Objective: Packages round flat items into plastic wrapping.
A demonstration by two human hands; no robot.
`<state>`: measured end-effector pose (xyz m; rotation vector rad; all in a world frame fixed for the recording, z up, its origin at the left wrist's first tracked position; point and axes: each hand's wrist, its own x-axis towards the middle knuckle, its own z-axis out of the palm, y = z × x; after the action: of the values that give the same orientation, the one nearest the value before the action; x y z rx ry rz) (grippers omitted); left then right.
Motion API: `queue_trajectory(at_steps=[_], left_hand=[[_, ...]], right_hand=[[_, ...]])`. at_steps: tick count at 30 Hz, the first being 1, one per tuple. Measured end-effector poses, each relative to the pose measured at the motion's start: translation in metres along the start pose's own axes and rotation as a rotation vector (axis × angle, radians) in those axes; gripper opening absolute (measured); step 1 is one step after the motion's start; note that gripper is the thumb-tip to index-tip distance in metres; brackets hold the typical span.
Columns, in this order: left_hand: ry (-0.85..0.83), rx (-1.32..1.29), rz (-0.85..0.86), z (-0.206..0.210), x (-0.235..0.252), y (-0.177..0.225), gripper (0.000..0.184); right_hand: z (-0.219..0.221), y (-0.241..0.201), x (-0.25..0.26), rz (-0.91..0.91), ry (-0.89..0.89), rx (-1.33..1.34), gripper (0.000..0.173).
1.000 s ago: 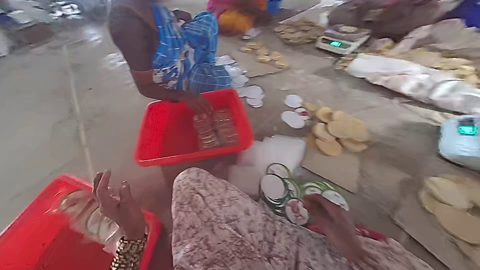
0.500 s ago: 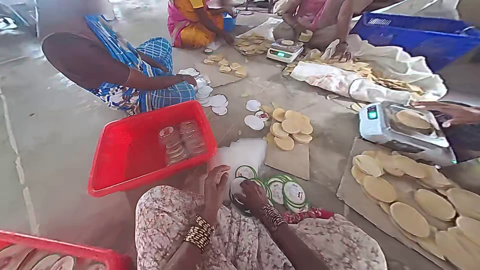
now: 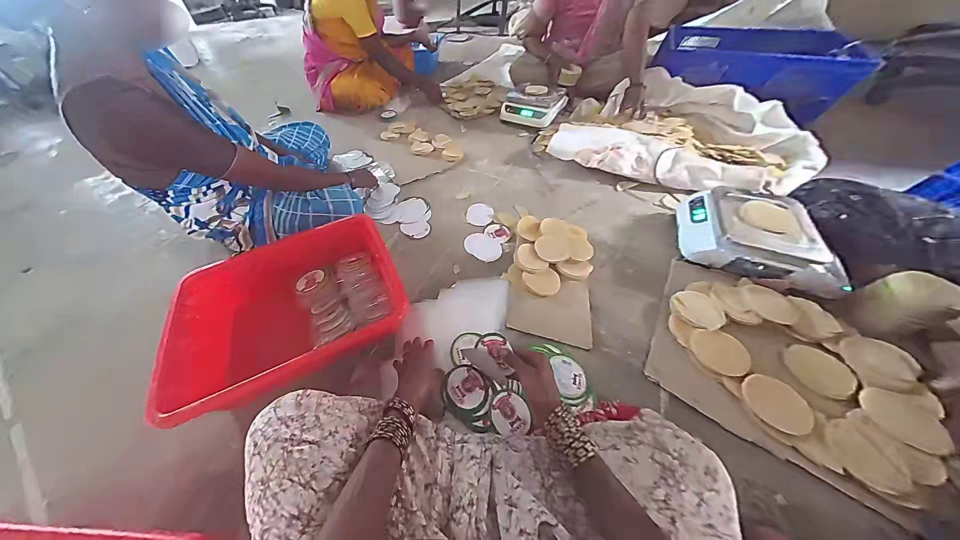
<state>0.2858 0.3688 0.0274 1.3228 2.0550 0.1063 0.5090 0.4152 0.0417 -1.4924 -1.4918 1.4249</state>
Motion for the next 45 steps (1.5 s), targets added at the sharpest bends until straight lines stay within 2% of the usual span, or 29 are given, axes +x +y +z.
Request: queue_trajectory(at_steps=[2,3,5,7,9,11,12,14,17,19,23,26,28,33,34,36,38,40,42,43,45], left_hand=[[0.01,0.144,-0.019,0.005,0.006,0.003,0.074],[0.04,0.19,-0.022,0.007,0.009,0.003,0.072],[0.026,0.207,-0.034,0.008,0.012,0.0,0.068],[0.017,0.191,-0.034,0.004,0.005,-0.001,0.051],[0.001,0.167,-0.077,-0.016,-0.02,0.022,0.04],[0.0,0.134,-0.091,-0.038,-0.041,0.039,0.04],[0.06,0.113,-0.074,-0.039,-0.042,0.035,0.039],[0.309,0.039,0.032,-0.024,-0.03,0.007,0.035],[0.673,-0.308,0.162,-0.016,-0.03,-0.006,0.028],[0.793,-0.527,0.188,-0.017,-0.034,-0.005,0.027],[0.832,-0.719,0.225,-0.014,-0.042,0.001,0.023],[0.791,-0.823,0.388,-0.001,-0.035,0.001,0.018],[0.696,-0.887,0.459,0.005,-0.03,0.004,0.016],[0.612,-1.071,0.346,0.018,-0.027,0.015,0.013],[0.6,-1.088,0.346,0.018,-0.028,0.018,0.013],[0.581,-1.16,0.361,0.019,-0.027,0.024,0.015],[0.529,-1.272,0.283,0.019,-0.029,0.031,0.015],[0.453,-1.337,0.142,0.022,-0.031,0.033,0.032],[0.318,-1.393,0.049,0.026,-0.03,0.032,0.033],[0.254,-1.397,0.037,0.028,-0.029,0.032,0.032],[0.136,-1.34,0.087,0.032,-0.03,0.033,0.032]], right_hand=[[-0.018,-0.008,-0.014,0.078,0.043,0.256,0.023],[-0.027,-0.007,-0.02,0.099,0.052,0.316,0.025],[-0.04,0.0,-0.031,0.116,0.066,0.357,0.028],[-0.05,0.012,-0.038,0.081,0.074,0.356,0.026],[-0.056,0.023,-0.041,0.043,0.088,0.364,0.021],[-0.056,0.033,-0.043,0.051,0.133,0.406,0.019],[-0.057,0.037,-0.042,0.075,0.153,0.438,0.019],[-0.058,0.041,-0.037,0.11,0.192,0.487,0.018],[-0.059,0.046,-0.032,0.114,0.211,0.491,0.017],[-0.059,0.047,-0.031,0.11,0.209,0.478,0.016],[-0.059,0.038,-0.035,0.072,0.121,0.512,0.018],[-0.059,0.035,-0.037,0.026,-0.003,0.544,0.017],[-0.059,0.038,-0.034,0.024,-0.004,0.559,0.018],[-0.057,0.039,-0.031,0.048,0.029,0.536,0.012],[-0.056,0.037,-0.033,0.044,0.01,0.521,0.015],[-0.05,0.034,-0.036,-0.053,-0.039,0.457,0.046],[-0.043,0.029,-0.041,-0.247,-0.126,0.275,0.061],[-0.033,0.014,-0.05,-0.392,-0.157,-0.146,0.066],[-0.022,-0.009,-0.06,-0.419,-0.235,-0.532,0.066],[-0.016,-0.019,-0.061,-0.399,-0.274,-0.632,0.066],[-0.009,-0.025,-0.057,-0.455,-0.256,-0.622,0.062]])
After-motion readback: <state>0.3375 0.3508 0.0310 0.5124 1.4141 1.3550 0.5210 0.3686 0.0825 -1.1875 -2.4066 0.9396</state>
